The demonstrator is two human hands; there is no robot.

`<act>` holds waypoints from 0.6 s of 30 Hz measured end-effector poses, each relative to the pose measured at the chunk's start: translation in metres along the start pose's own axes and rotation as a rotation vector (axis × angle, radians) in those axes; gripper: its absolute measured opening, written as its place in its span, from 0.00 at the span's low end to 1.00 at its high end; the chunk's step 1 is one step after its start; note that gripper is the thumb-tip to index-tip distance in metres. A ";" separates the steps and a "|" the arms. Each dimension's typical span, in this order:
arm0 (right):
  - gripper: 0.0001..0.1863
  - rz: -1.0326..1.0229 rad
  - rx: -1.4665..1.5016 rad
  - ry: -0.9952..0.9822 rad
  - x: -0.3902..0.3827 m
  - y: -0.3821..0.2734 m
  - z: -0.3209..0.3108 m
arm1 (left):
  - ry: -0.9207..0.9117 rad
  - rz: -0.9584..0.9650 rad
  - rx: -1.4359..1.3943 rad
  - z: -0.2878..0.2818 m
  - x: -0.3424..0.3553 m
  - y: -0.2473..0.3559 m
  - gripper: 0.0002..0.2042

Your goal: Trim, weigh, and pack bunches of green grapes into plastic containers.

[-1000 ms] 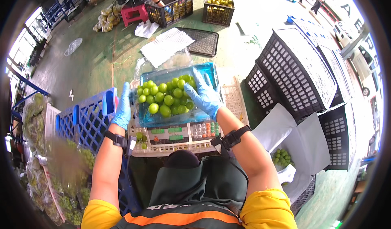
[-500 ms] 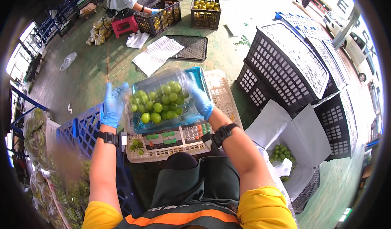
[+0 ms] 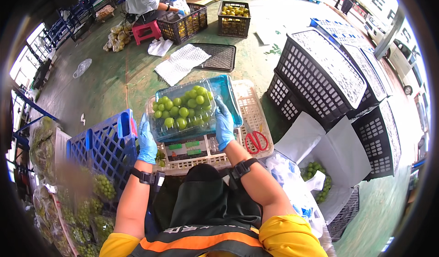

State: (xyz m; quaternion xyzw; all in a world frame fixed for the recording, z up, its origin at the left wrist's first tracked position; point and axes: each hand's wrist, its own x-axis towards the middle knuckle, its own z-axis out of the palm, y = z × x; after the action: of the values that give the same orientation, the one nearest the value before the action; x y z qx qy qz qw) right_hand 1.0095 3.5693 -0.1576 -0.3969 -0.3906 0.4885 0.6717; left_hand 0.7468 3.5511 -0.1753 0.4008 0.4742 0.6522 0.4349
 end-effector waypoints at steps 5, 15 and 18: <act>0.11 0.453 -0.066 0.094 -0.001 -0.016 -0.007 | 0.162 -0.503 0.086 0.001 -0.041 0.035 0.13; 0.12 0.715 -0.412 -0.093 0.018 -0.024 -0.026 | 0.031 -0.346 -0.020 0.003 -0.029 0.010 0.08; 0.12 0.583 -0.291 -0.045 0.017 -0.018 -0.028 | 0.109 -0.391 -0.290 0.010 -0.030 0.007 0.07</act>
State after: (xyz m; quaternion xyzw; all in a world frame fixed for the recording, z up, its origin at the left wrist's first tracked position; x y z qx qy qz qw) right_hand 1.0451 3.5776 -0.1490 -0.5731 -0.3410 0.6079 0.4309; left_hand 0.7636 3.5243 -0.1695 0.1992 0.4671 0.6375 0.5794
